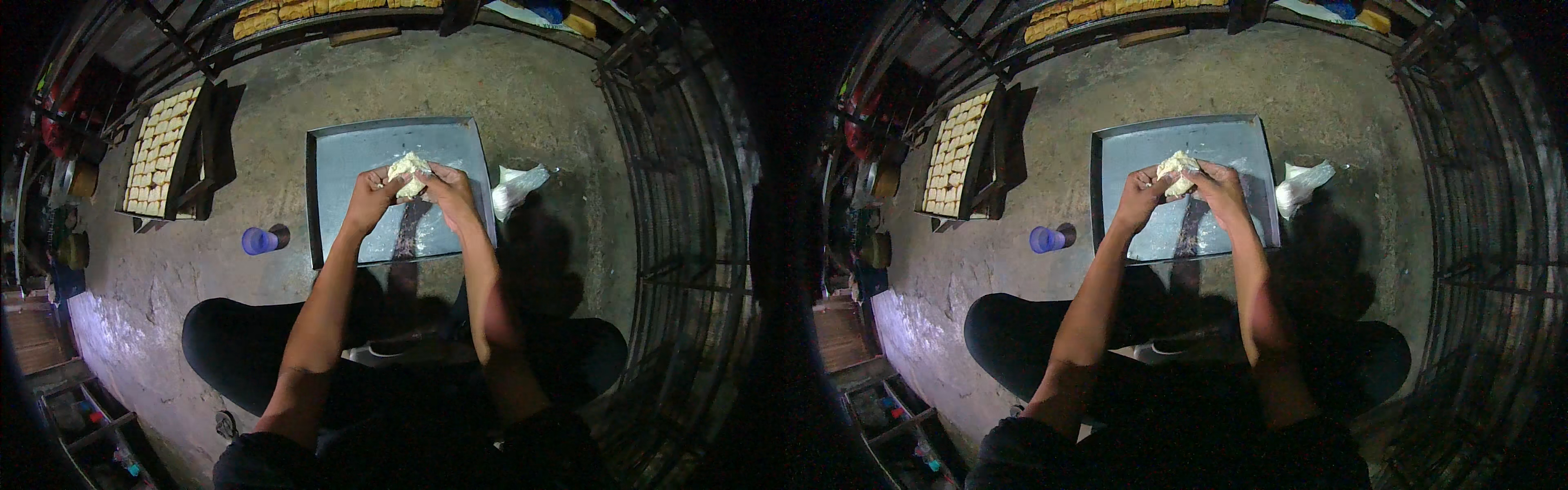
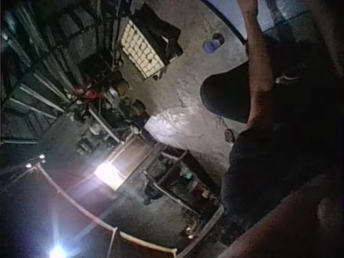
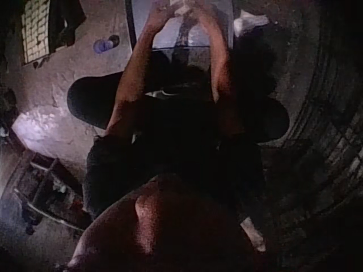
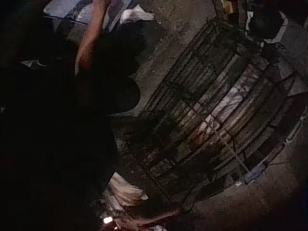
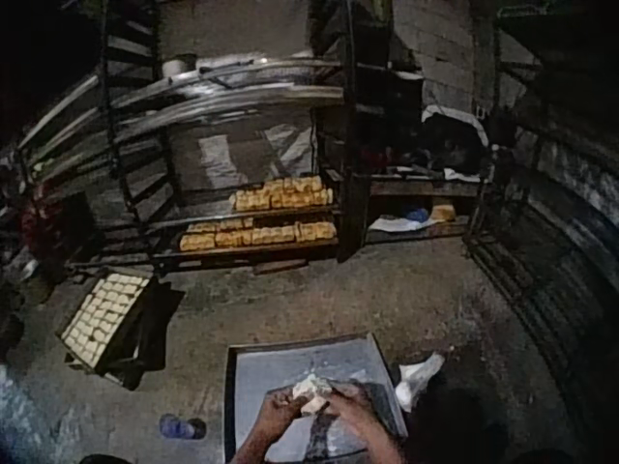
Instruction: The person shapes dough into balls by hand on a metal tray positioned on the floor, using flour from the tray surface.
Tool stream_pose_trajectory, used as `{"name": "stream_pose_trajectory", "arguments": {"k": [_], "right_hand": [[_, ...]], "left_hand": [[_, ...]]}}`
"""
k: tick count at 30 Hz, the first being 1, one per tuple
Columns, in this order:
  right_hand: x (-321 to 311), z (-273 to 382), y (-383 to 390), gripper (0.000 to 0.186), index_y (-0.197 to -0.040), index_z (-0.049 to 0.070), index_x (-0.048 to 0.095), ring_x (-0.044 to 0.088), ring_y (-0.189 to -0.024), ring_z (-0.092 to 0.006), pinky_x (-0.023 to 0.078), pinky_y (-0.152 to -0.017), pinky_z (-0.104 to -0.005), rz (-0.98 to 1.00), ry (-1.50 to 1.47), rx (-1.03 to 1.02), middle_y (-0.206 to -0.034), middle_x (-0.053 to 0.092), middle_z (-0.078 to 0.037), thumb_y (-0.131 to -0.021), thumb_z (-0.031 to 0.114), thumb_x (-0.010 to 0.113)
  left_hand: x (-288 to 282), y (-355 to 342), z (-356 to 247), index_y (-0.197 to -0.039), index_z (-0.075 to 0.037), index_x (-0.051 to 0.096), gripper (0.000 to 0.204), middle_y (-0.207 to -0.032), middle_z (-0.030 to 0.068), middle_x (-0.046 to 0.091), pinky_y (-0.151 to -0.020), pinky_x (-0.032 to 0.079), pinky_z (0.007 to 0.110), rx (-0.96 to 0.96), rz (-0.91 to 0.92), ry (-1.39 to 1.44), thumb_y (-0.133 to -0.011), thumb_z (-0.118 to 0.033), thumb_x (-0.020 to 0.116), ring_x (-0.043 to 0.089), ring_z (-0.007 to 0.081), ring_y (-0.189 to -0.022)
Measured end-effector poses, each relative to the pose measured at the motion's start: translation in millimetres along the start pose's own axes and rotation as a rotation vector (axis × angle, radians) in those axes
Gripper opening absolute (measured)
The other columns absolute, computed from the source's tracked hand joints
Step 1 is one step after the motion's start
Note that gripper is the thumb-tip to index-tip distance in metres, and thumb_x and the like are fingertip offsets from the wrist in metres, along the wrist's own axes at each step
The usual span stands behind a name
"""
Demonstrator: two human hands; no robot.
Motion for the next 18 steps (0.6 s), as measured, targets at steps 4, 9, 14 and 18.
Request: {"name": "stream_pose_trajectory", "arguments": {"k": [4, 9, 14, 18], "right_hand": [[-6.7, 4.1, -5.8, 0.034, -0.118, -0.005, 0.063, 0.065, -0.090, -0.0111, 0.050, -0.075, -0.0240, -0.034, 0.148, -0.100, -0.106, 0.069, -0.009, -0.089, 0.012, 0.069], [-21.5, -2.5, -7.3, 0.028, -0.113, -0.006, 0.065, 0.065, -0.088, -0.0117, 0.051, -0.076, -0.0252, -0.134, 0.026, -0.087, -0.102, 0.070, -0.008, -0.089, 0.008, 0.067], [-30.3, 3.0, -5.7, 0.026, -0.112, -0.007, 0.064, 0.066, -0.088, -0.0141, 0.052, -0.077, -0.0270, -0.214, -0.048, -0.099, -0.100, 0.070, -0.008, -0.089, 0.005, 0.065], [-6.2, 48.7, 7.7, 0.030, -0.117, -0.003, 0.063, 0.069, -0.093, -0.0282, 0.054, -0.080, -0.0337, -0.306, 0.584, -0.400, -0.106, 0.070, -0.015, -0.087, 0.002, 0.062]], "left_hand": [[-8.3, 0.5, 13.7, -0.109, 0.004, 0.066, 0.024, -0.099, 0.0074, 0.070, -0.079, 0.059, 0.029, -0.035, -0.110, -0.014, -0.096, -0.016, 0.062, 0.067, 0.0132, -0.089], [-7.9, -0.2, 27.7, -0.106, 0.005, 0.066, 0.022, -0.101, 0.0096, 0.070, -0.081, 0.059, 0.029, -0.088, -0.179, 0.176, -0.096, -0.015, 0.062, 0.068, 0.0151, -0.090], [-3.7, 1.3, 35.0, -0.107, 0.006, 0.064, 0.023, -0.104, 0.0111, 0.068, -0.085, 0.059, 0.030, -0.129, -0.171, 0.308, -0.096, -0.015, 0.062, 0.067, 0.0164, -0.094], [-0.9, -1.3, 35.4, -0.110, 0.006, 0.062, 0.023, -0.103, 0.0111, 0.067, -0.087, 0.058, 0.030, -0.196, -0.148, 0.478, -0.097, -0.014, 0.060, 0.067, 0.0174, -0.093]]}}
Point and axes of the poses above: each hand's wrist, its own y-axis away from the middle knuckle, its own x-axis out of the palm, z = x × y, the point moved 10 cm from there along -y, towards the middle knuckle
